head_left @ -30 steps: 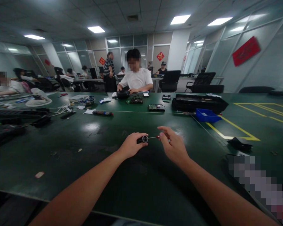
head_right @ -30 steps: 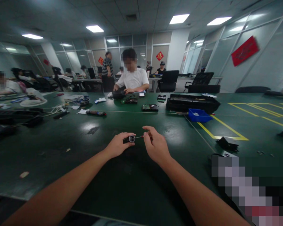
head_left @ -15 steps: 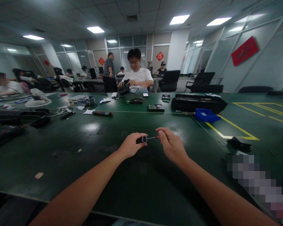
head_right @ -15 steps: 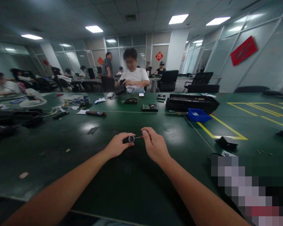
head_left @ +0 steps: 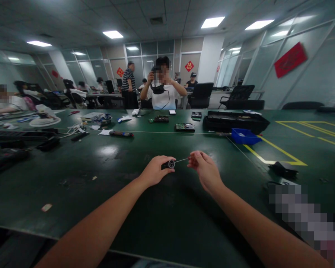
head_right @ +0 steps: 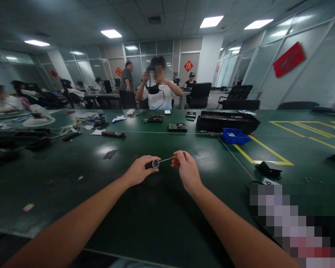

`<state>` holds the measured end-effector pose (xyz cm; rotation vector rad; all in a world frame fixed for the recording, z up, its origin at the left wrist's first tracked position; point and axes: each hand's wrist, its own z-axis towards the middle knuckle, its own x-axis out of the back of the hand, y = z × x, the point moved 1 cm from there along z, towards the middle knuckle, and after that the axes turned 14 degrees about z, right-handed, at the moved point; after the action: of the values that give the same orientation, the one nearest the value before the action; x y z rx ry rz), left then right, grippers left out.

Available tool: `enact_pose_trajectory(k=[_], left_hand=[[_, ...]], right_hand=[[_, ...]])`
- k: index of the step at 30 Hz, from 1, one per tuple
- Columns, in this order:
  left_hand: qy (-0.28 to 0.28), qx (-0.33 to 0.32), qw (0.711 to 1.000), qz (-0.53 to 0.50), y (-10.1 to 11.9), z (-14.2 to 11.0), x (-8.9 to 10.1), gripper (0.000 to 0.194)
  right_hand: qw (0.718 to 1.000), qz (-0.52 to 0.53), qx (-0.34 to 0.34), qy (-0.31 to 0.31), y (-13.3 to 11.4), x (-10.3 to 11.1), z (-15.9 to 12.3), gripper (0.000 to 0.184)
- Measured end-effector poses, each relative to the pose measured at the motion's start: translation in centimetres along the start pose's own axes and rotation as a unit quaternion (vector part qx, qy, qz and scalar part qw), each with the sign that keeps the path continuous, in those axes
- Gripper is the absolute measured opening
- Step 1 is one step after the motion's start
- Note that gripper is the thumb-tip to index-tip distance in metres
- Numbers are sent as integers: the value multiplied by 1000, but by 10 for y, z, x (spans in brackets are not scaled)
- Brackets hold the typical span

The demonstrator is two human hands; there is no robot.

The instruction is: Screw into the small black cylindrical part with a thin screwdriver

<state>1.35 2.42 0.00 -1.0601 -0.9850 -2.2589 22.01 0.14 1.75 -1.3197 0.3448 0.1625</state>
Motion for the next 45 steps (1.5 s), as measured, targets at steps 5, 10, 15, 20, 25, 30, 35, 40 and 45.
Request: enact_pose_trajectory(k=[5,10,15,20,25,30,35,40,45], left_hand=[[-19,-5,999,33,0,1,0,38],[-27,29,999,37,0,1,-2,39],[-26,26,999,29,1,1,-1,41],[-18,41,998,34,2,1,0,41],[-20,49,998,34,1,0,0,42],[-22,49,998,28,0,-1,-1,42],[-18,36,999,25,1,-1,0,42],[-19,32,999,28,2,-1,-1,41],[-14,34,999,24,1,-1,0,40]], right_hand=[[999,-11,-12,46,3,7,6,26],[997,-58,52,8,2,4,3,30],[986,-143,81,-25,-5,0,-4,34],[978,-186,93,-31,-12,-3,-9,31],[974,-203,98,-15,-14,-4,-11,31],[977,-192,89,-36,-16,-4,-11,34],[981,-176,81,-14,-10,-3,-8,35],[974,-209,88,-29,-16,-4,-9,36],[929,-346,132,-14,-23,-5,-15,47]])
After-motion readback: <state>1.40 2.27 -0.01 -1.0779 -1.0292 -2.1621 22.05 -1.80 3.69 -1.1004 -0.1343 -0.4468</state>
